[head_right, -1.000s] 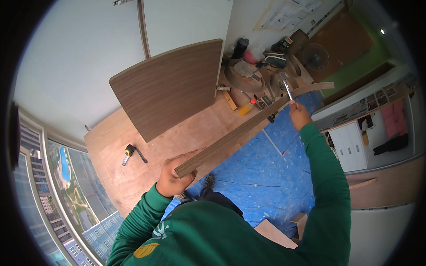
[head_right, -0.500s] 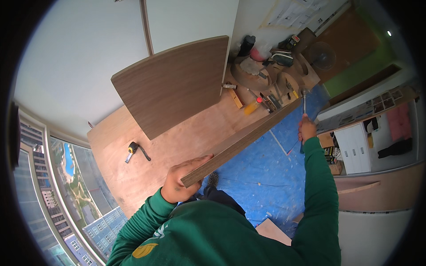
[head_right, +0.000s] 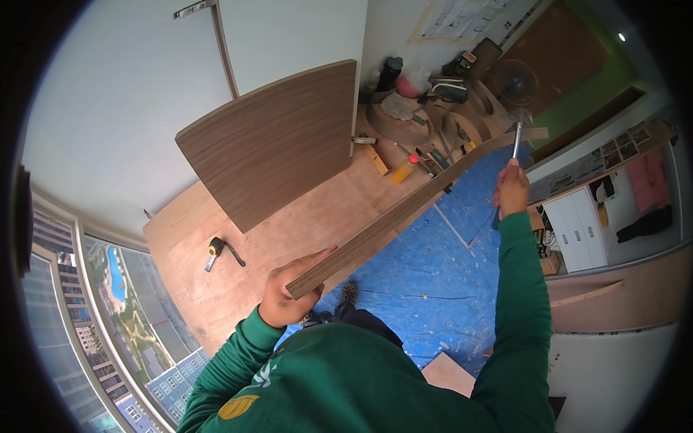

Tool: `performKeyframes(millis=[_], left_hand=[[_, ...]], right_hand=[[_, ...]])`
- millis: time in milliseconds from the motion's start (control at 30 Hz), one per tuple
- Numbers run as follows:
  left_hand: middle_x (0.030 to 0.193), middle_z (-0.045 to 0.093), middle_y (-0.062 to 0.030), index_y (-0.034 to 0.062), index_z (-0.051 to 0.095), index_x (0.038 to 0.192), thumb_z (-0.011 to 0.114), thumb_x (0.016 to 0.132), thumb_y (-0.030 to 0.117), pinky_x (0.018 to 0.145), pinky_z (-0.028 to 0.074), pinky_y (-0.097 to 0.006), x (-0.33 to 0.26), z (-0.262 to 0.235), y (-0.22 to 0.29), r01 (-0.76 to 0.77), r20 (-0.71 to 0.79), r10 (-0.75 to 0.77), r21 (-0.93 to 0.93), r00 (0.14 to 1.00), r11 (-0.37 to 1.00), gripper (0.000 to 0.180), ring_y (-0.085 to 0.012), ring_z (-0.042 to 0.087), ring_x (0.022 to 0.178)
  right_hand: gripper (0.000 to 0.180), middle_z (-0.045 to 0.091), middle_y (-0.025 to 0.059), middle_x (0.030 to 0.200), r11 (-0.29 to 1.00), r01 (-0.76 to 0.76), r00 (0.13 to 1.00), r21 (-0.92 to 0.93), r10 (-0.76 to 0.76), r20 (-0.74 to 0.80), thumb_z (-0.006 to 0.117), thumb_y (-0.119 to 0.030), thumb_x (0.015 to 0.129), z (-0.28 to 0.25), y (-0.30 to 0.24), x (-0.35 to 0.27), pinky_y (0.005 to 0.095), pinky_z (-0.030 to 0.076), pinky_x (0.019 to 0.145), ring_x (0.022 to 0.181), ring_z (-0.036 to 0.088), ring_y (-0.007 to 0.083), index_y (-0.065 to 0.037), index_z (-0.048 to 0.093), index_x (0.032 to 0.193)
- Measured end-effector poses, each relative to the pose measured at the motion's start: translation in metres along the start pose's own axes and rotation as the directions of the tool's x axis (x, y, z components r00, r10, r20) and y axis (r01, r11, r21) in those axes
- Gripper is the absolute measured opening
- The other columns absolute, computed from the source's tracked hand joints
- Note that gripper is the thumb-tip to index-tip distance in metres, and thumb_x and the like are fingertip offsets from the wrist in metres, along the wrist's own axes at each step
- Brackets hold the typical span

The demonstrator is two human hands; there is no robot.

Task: The person assembles a wooden cabinet by aligning and hammering a curved wooden trim piece onto a cabinet door, then attaching a larger wooden panel to the cabinet frame. The person uses a hammer and a utility knife to secure and trim the components.

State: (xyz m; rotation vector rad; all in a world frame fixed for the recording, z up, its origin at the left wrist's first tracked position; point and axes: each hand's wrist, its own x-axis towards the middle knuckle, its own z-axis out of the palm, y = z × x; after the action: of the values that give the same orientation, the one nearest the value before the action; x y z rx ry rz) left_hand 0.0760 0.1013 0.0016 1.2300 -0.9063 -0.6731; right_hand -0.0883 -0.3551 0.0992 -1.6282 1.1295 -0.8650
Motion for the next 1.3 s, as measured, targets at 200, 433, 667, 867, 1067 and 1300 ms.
performKeyframes(millis=[200, 433, 667, 867, 1067, 1300], left_hand=[[0.143, 0.062, -0.021, -0.002, 0.059, 0.141, 0.063, 0.074, -0.007, 0.104, 0.05, -0.038, -0.001, 0.002, -0.002, 0.004, 0.008, -0.004, -0.001, 1.0, 1.0, 0.067, -0.0337, 0.064, 0.127], [0.141, 0.063, -0.0212, -0.0024, 0.06, 0.141, 0.06, 0.073, -0.012, 0.104, 0.05, -0.037, -0.001, 0.005, -0.003, -0.091, -0.011, 0.091, 0.008, 0.996, 0.996, 0.068, -0.0337, 0.063, 0.128], [0.141, 0.063, -0.023, -0.0037, 0.06, 0.139, 0.058, 0.072, -0.014, 0.107, 0.049, -0.039, 0.005, 0.0, -0.005, -0.103, -0.006, 0.102, -0.022, 0.995, 0.994, 0.068, -0.0353, 0.062, 0.13], [0.136, 0.066, -0.0217, -0.0027, 0.061, 0.139, 0.057, 0.072, -0.014, 0.101, 0.05, -0.035, 0.004, 0.002, -0.004, -0.12, -0.041, 0.119, -0.013, 0.992, 0.993, 0.069, -0.0297, 0.066, 0.122], [0.106, 0.075, -0.0089, -0.0031, 0.064, 0.136, 0.051, 0.074, -0.014, 0.072, 0.053, -0.024, 0.01, -0.007, -0.007, -0.127, -0.125, 0.124, -0.012, 0.984, 0.992, 0.064, -0.0077, 0.064, 0.081], [0.102, 0.071, -0.0105, 0.0016, 0.062, 0.141, 0.055, 0.078, -0.01, 0.074, 0.053, -0.028, 0.009, -0.01, -0.008, -0.119, -0.105, 0.114, -0.039, 0.988, 0.992, 0.065, -0.0135, 0.065, 0.081]], right_hand=[[0.046, 0.036, -0.0038, 0.057, 0.986, -0.05, 0.987, -0.158, 0.073, 0.141, 0.052, -0.053, 0.105, 0.004, 0.007, -0.01, 0.0277, 0.026, 0.038, 0.042, 0.034, 0.0086, -0.013, 0.05, 0.082], [0.047, 0.042, -0.0028, 0.061, 0.973, -0.083, 0.961, -0.217, 0.136, 0.24, 0.049, -0.051, 0.107, 0.037, 0.024, -0.056, 0.0283, 0.028, 0.04, 0.047, 0.036, 0.0078, -0.012, 0.051, 0.081], [0.048, 0.046, 0.0019, 0.067, 0.917, 0.229, 0.815, -0.326, 0.002, 0.579, 0.044, -0.046, 0.111, 0.077, -0.015, -0.168, 0.0316, 0.04, 0.057, 0.061, 0.046, 0.0136, -0.006, 0.053, 0.086], [0.049, 0.05, 0.0074, 0.069, 0.867, 0.372, 0.709, -0.333, -0.034, 0.704, 0.043, -0.045, 0.111, 0.085, -0.025, -0.219, 0.0374, 0.045, 0.065, 0.066, 0.052, 0.0205, -0.003, 0.055, 0.088], [0.05, 0.048, 0.0006, 0.068, 0.902, 0.003, 0.883, -0.432, 0.201, 0.425, 0.043, -0.046, 0.111, 0.069, -0.015, -0.134, 0.03, 0.042, 0.06, 0.063, 0.046, 0.0114, -0.006, 0.055, 0.084], [0.046, 0.055, 0.009, 0.071, 0.891, 0.408, 0.623, -0.201, -0.11, 0.775, 0.043, -0.041, 0.112, 0.117, -0.02, -0.259, 0.039, 0.047, 0.064, 0.066, 0.053, 0.0217, -0.002, 0.055, 0.091]])
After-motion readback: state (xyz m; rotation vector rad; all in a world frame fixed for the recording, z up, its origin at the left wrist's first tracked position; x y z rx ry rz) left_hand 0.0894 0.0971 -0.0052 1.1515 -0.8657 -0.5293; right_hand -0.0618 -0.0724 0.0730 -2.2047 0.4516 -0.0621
